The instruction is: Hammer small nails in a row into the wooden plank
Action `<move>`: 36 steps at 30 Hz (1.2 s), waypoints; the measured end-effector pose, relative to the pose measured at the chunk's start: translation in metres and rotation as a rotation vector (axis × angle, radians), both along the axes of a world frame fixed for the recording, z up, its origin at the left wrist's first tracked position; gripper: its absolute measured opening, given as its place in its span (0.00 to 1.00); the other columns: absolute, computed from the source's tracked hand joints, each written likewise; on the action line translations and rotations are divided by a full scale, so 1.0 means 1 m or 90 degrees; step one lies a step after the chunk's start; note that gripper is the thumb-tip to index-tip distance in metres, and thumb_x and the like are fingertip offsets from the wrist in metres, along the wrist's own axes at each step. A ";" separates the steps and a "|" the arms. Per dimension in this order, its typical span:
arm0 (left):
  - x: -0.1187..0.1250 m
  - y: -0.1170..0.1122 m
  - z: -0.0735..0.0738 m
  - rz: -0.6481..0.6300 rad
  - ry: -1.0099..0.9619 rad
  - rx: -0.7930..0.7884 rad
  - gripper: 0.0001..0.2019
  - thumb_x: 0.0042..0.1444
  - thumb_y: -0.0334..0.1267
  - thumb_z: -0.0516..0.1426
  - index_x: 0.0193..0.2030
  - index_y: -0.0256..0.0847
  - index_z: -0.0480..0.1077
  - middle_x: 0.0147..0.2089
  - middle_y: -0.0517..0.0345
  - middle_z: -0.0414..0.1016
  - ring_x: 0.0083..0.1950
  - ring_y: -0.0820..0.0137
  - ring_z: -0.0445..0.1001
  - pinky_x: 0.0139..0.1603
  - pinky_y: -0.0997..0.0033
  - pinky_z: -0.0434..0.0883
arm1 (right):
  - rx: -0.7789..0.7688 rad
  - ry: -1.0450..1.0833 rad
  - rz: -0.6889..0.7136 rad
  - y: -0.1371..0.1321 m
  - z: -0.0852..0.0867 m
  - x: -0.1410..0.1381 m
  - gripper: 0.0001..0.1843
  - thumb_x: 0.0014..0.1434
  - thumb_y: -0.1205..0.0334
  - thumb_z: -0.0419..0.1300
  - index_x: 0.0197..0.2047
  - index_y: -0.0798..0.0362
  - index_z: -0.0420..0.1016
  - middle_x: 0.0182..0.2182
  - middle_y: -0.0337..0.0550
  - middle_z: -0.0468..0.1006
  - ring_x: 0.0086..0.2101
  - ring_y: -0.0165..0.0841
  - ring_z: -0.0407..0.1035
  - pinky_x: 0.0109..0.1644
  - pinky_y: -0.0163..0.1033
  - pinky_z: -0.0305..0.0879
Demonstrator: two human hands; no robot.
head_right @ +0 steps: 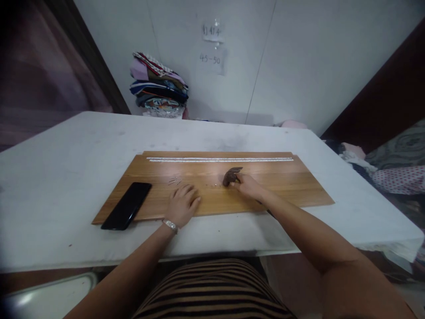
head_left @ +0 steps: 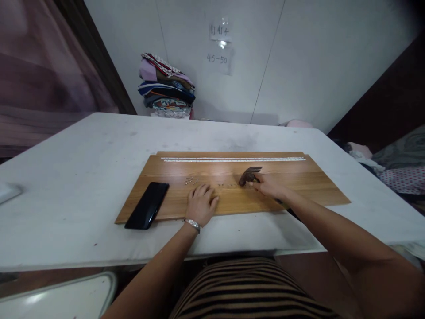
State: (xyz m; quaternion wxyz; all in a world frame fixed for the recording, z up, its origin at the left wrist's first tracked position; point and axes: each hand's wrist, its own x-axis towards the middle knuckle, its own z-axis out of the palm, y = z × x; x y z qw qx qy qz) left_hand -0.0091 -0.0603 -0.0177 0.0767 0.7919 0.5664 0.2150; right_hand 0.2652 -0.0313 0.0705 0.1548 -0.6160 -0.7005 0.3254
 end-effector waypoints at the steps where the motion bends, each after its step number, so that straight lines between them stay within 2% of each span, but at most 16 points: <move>1: 0.000 0.000 0.000 0.000 0.000 -0.001 0.15 0.64 0.44 0.54 0.53 0.43 0.76 0.62 0.47 0.75 0.66 0.55 0.67 0.67 0.46 0.61 | 0.002 0.005 0.000 0.000 -0.001 0.001 0.08 0.59 0.63 0.58 0.40 0.54 0.77 0.23 0.38 0.72 0.26 0.32 0.66 0.32 0.36 0.64; 8: -0.002 0.002 0.002 0.012 -0.012 -0.010 0.15 0.64 0.44 0.54 0.52 0.43 0.76 0.60 0.47 0.76 0.64 0.56 0.69 0.67 0.47 0.63 | 0.006 0.047 0.009 0.004 -0.003 0.001 0.11 0.60 0.62 0.56 0.43 0.54 0.78 0.26 0.39 0.74 0.28 0.32 0.67 0.34 0.37 0.66; 14: -0.002 0.002 -0.001 0.009 -0.018 0.007 0.14 0.64 0.43 0.54 0.51 0.44 0.77 0.60 0.48 0.76 0.64 0.56 0.69 0.66 0.46 0.64 | 0.011 0.013 0.027 0.007 -0.008 -0.002 0.14 0.59 0.63 0.57 0.46 0.58 0.78 0.30 0.44 0.77 0.30 0.34 0.69 0.38 0.39 0.66; 21: -0.002 0.002 -0.002 0.006 -0.026 0.006 0.13 0.64 0.43 0.55 0.51 0.45 0.76 0.60 0.48 0.76 0.65 0.56 0.69 0.66 0.47 0.63 | 0.016 0.020 0.009 0.007 -0.002 -0.002 0.12 0.59 0.63 0.58 0.44 0.56 0.78 0.26 0.41 0.75 0.30 0.33 0.69 0.36 0.36 0.64; 25: -0.002 0.001 -0.002 0.003 -0.029 0.001 0.13 0.64 0.43 0.56 0.50 0.45 0.76 0.60 0.49 0.76 0.65 0.56 0.68 0.66 0.46 0.63 | 0.016 0.008 0.013 0.009 -0.005 0.002 0.12 0.60 0.62 0.57 0.45 0.56 0.78 0.26 0.40 0.74 0.29 0.33 0.67 0.36 0.37 0.64; 31: 0.000 -0.002 0.003 0.005 -0.032 -0.007 0.12 0.63 0.42 0.56 0.50 0.44 0.76 0.60 0.48 0.76 0.65 0.55 0.68 0.66 0.46 0.62 | 0.020 0.023 0.044 0.009 -0.015 0.004 0.15 0.61 0.60 0.57 0.48 0.54 0.78 0.28 0.41 0.75 0.31 0.35 0.69 0.39 0.39 0.66; 36: 0.001 -0.004 0.006 0.008 -0.032 -0.022 0.12 0.63 0.42 0.57 0.50 0.45 0.76 0.60 0.49 0.75 0.65 0.56 0.68 0.66 0.47 0.62 | 0.023 0.004 0.026 0.008 -0.013 0.005 0.16 0.60 0.59 0.57 0.48 0.56 0.78 0.30 0.44 0.77 0.33 0.38 0.70 0.40 0.42 0.68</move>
